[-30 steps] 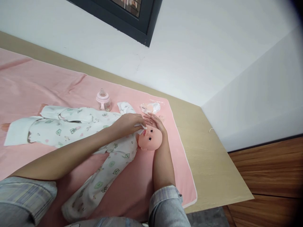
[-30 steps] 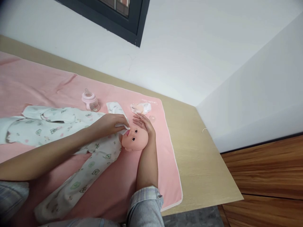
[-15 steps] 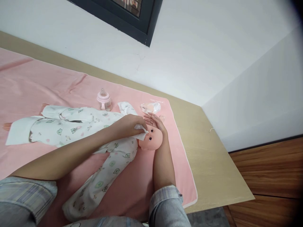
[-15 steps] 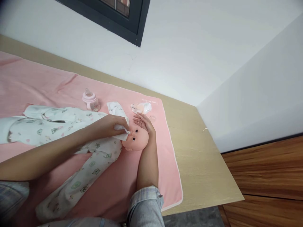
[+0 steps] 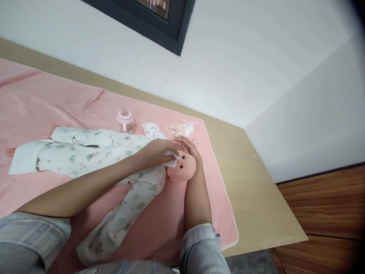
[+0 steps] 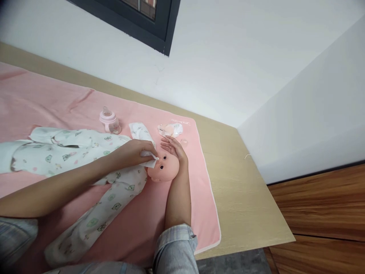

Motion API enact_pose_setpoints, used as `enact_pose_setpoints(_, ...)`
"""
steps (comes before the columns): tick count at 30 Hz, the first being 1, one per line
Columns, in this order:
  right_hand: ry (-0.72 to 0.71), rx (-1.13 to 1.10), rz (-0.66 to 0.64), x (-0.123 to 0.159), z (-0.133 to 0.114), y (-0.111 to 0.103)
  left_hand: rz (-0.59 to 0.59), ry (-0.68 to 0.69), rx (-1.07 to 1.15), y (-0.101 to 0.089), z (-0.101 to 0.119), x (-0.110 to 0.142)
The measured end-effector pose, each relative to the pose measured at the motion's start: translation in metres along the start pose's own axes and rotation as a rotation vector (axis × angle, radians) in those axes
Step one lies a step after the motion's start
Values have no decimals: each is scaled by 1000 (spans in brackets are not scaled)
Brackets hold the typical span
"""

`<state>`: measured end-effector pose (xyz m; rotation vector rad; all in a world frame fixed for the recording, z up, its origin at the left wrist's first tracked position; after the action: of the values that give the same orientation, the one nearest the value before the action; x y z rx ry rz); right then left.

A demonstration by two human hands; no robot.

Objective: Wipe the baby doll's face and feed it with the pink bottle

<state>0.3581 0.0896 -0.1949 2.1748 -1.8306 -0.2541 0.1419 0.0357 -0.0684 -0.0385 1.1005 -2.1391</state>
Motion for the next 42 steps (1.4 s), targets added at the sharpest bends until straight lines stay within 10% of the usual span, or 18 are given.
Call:
enact_pose_setpoints(19,3,22,23,-5,4,-4,-193,-89,-53,-14,1,1)
enact_pose_setpoints(42,-18,34,30,4,-3,5,-146,-74,-164,-16,-5,-1)
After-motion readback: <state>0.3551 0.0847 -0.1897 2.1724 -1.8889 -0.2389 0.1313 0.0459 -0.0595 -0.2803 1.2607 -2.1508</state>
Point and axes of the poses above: each hand's wrist, its own x-axis away from the middle knuckle, its own y-axis out of the palm, z = x × y, the point moved 2 cm from there along -x, towards the middle knuckle, and after that the axes turned 5 degrees about x, right-handed, at the moved point
